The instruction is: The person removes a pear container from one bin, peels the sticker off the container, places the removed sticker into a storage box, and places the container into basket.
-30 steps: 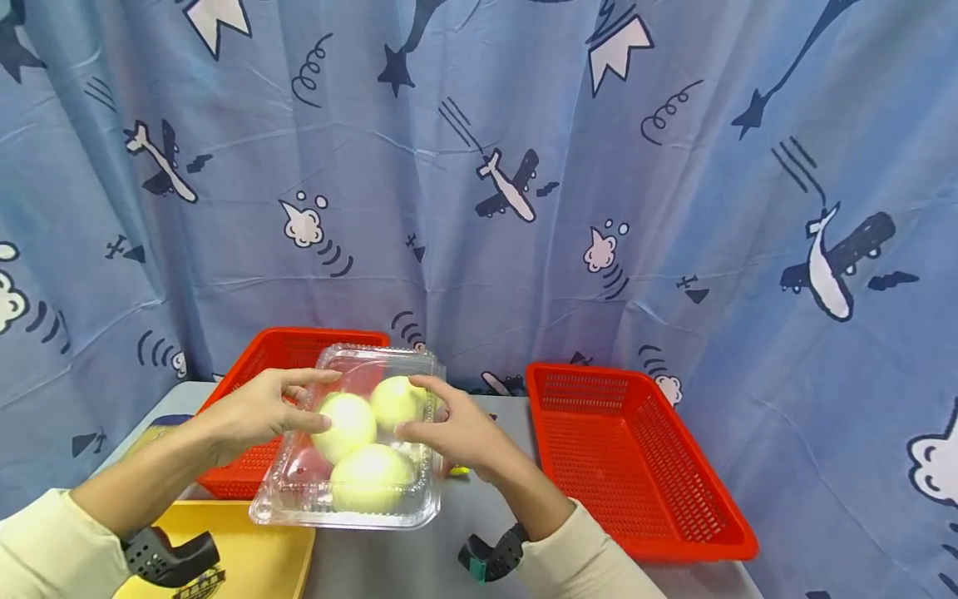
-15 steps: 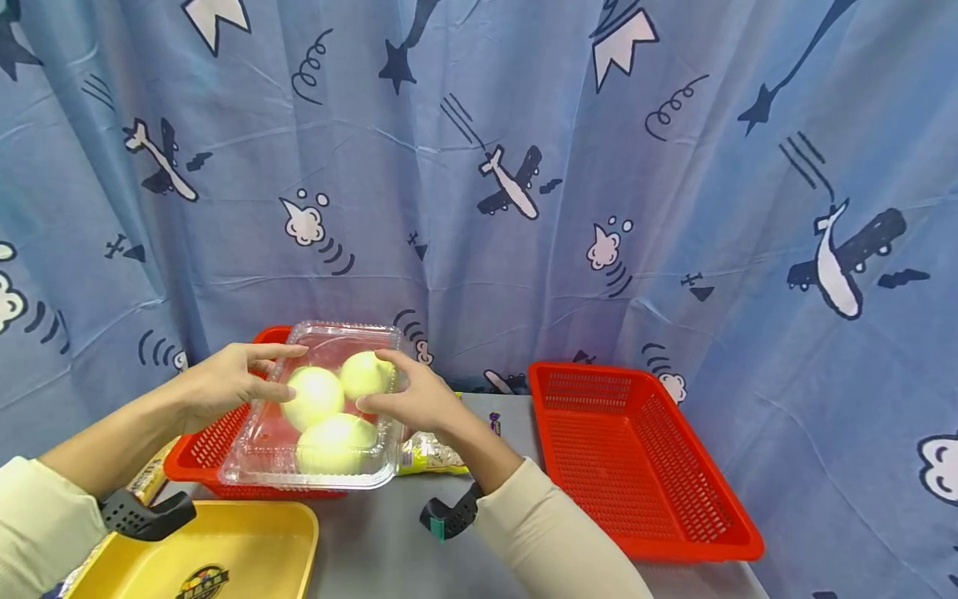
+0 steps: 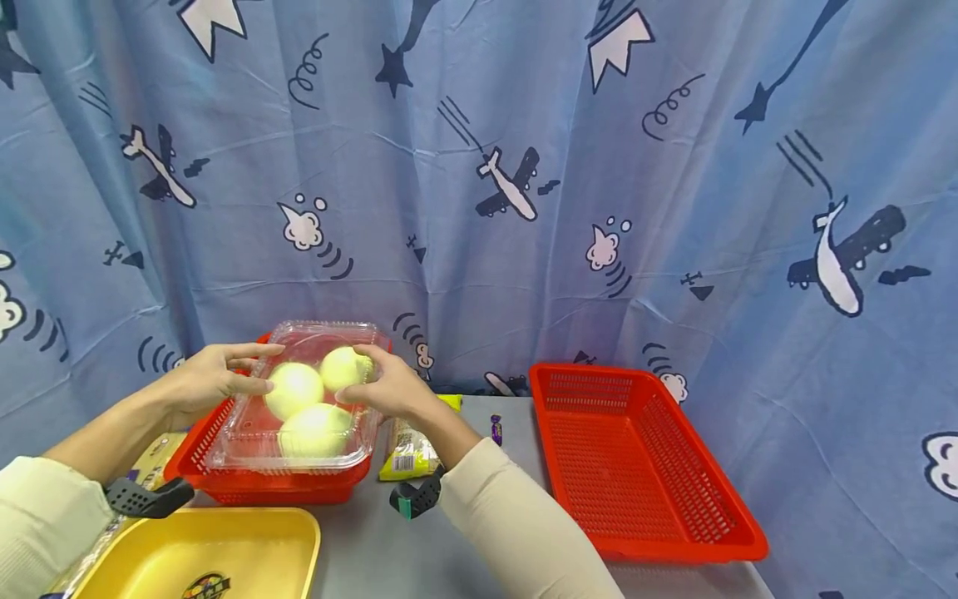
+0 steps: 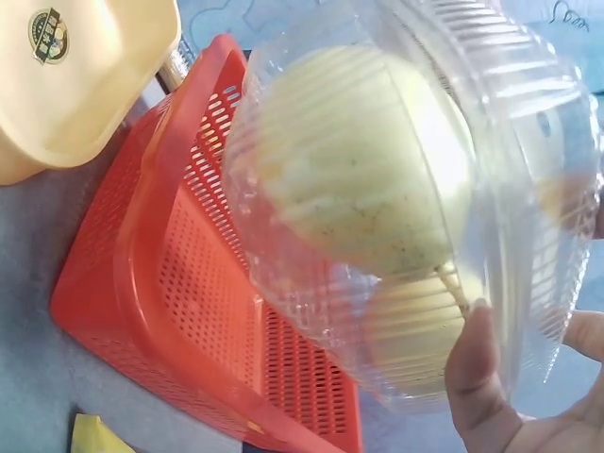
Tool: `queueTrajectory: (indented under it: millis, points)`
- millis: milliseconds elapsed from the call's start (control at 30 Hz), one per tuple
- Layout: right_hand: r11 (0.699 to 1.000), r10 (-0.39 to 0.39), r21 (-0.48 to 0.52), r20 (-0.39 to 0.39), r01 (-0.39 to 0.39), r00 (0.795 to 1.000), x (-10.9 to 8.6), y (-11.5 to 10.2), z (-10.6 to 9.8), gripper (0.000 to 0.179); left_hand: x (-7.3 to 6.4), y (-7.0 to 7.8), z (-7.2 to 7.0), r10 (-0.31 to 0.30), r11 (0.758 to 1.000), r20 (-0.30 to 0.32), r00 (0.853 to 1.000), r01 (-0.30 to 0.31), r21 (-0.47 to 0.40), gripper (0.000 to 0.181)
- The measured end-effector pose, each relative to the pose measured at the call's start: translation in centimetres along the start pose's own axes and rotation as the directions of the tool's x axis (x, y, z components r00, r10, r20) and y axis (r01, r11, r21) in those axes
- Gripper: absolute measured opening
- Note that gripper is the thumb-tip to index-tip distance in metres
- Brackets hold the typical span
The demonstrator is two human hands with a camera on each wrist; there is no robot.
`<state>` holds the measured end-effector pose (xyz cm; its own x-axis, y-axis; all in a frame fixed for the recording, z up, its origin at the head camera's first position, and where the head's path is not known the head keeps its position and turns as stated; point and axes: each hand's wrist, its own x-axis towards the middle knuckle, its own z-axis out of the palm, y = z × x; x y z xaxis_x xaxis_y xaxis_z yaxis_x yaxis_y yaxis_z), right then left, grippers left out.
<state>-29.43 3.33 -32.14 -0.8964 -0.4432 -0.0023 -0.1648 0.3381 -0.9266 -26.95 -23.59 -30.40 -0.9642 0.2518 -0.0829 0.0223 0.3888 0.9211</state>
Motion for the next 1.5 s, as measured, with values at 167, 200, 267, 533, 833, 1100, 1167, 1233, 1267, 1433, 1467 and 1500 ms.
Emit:
queueTrajectory:
  millis: [167,200,267,533,833,1100,1167,1233,1267,1433,1467,1500]
  points:
    - [1.000,-0.012,-0.014,-0.021,0.012,1.000,1.3,0.6,0.7,0.075,0.5,-0.8,-0.5,0.002,1.000,-0.004,1.000,-0.002,0.008,0.067]
    - [1.000,-0.019,-0.016,-0.020,0.018,1.000,1.5,0.7,0.8,0.075,0.7,-1.0,-0.6,0.002,1.000,-0.004,1.000,-0.002,0.015,0.067]
    - [1.000,-0.029,-0.012,-0.018,0.029,0.999,2.1,0.9,1.1,0.075,1.0,-1.4,-0.8,0.000,1.000,-0.005,1.000,0.000,0.023,0.067]
    - [1.000,-0.001,0.024,-0.007,0.001,1.000,4.0,2.1,2.4,0.074,2.2,-3.4,-1.3,-0.002,1.000,-0.004,1.000,0.002,0.011,0.066]
    - [0.997,0.036,-0.057,-0.098,-0.042,0.995,5.5,3.7,4.1,0.071,3.2,-5.3,-1.4,-0.020,1.000,-0.015,1.000,0.020,-0.021,0.066]
    - [0.988,0.098,-0.104,-0.139,-0.113,0.985,6.1,4.3,5.9,0.071,3.4,-6.7,-1.3,-0.077,0.997,-0.032,0.997,0.077,-0.012,0.065]
    - [0.986,0.115,-0.102,-0.152,-0.131,0.982,6.2,4.5,6.3,0.072,3.4,-7.1,-1.2,-0.087,0.996,-0.036,0.996,0.087,-0.009,0.065]
    - [0.984,0.116,-0.112,-0.162,-0.135,0.980,6.2,4.6,6.7,0.072,3.5,-7.5,-1.2,-0.101,0.995,-0.041,0.994,0.101,-0.006,0.066]
    - [0.983,0.110,-0.125,-0.169,-0.132,0.980,6.3,4.6,6.8,0.071,3.5,-7.6,-1.2,-0.106,0.994,-0.044,0.993,0.106,-0.006,0.066]
    - [0.977,0.095,-0.172,-0.195,-0.130,0.976,6.4,4.8,7.3,0.068,3.8,-8.3,-1.1,-0.114,0.993,-0.042,0.993,0.113,-0.021,0.066]
    - [0.976,0.103,-0.171,-0.199,-0.138,0.975,6.3,4.8,7.4,0.068,3.8,-8.4,-1.1,-0.112,0.993,-0.041,0.993,0.111,-0.027,0.066]
    - [0.975,0.114,-0.164,-0.202,-0.149,0.973,6.3,4.7,7.5,0.068,3.9,-8.5,-1.1,-0.113,0.993,-0.041,0.993,0.111,-0.034,0.066]
